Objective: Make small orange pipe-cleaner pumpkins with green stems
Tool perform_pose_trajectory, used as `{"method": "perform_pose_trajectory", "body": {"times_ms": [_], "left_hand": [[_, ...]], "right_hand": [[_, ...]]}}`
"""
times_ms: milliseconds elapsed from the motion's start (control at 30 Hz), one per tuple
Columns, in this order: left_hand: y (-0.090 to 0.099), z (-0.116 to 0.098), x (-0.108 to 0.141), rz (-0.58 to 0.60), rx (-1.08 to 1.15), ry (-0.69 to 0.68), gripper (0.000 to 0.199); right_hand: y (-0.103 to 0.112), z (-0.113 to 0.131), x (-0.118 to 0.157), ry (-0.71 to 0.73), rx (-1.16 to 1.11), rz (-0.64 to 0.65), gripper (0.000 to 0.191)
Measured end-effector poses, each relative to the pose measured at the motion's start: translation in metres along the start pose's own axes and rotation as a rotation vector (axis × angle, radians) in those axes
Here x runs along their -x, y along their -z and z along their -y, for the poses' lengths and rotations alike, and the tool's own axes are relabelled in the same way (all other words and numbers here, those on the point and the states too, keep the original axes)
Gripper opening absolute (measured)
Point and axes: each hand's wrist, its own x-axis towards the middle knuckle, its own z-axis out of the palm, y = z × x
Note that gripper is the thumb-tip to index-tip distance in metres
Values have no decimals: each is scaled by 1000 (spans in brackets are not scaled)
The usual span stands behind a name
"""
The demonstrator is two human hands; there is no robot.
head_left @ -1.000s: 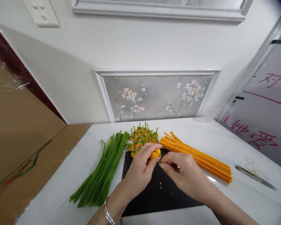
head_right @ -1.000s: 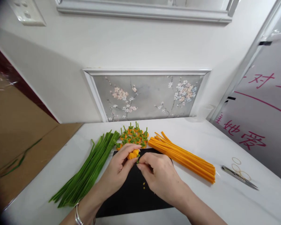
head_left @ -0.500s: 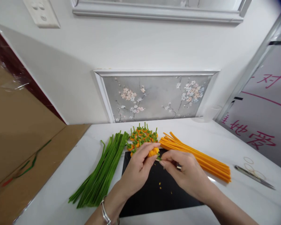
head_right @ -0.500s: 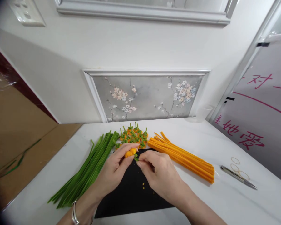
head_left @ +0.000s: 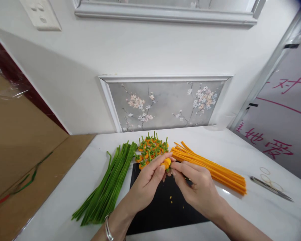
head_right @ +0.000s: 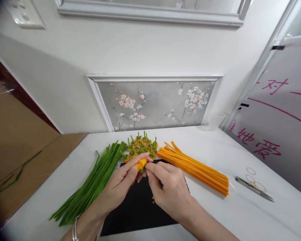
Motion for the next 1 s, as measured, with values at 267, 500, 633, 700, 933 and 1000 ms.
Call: {"method": "perform_pose_trajectory", "body": {"times_ms": [267,500,633,700,933,1000], "left_hand": [[3,-14,3,-90,-11,-128,84],[-5,-15,5,-165,-94,-178,46],[-6,-16,7,-174,-234,-253,38],[-6,-16,7,-177,-312,-292,38],[-4,-15,5,-204,-444,-399,36],[-4,-13,5,-209,-439,-400,37]], "right_hand": [[-1,-11,-4,-120,-303,-94,14],[-13,-29,4,-209,-474,-54,14],[-14,-28,2,-194,-501,-9,14],[-13,-26,0,-155,-494,3,14],[-9,-28,-5,-37,-317,7,19],[-3,-28,-7,17,-263,8,19]]}}
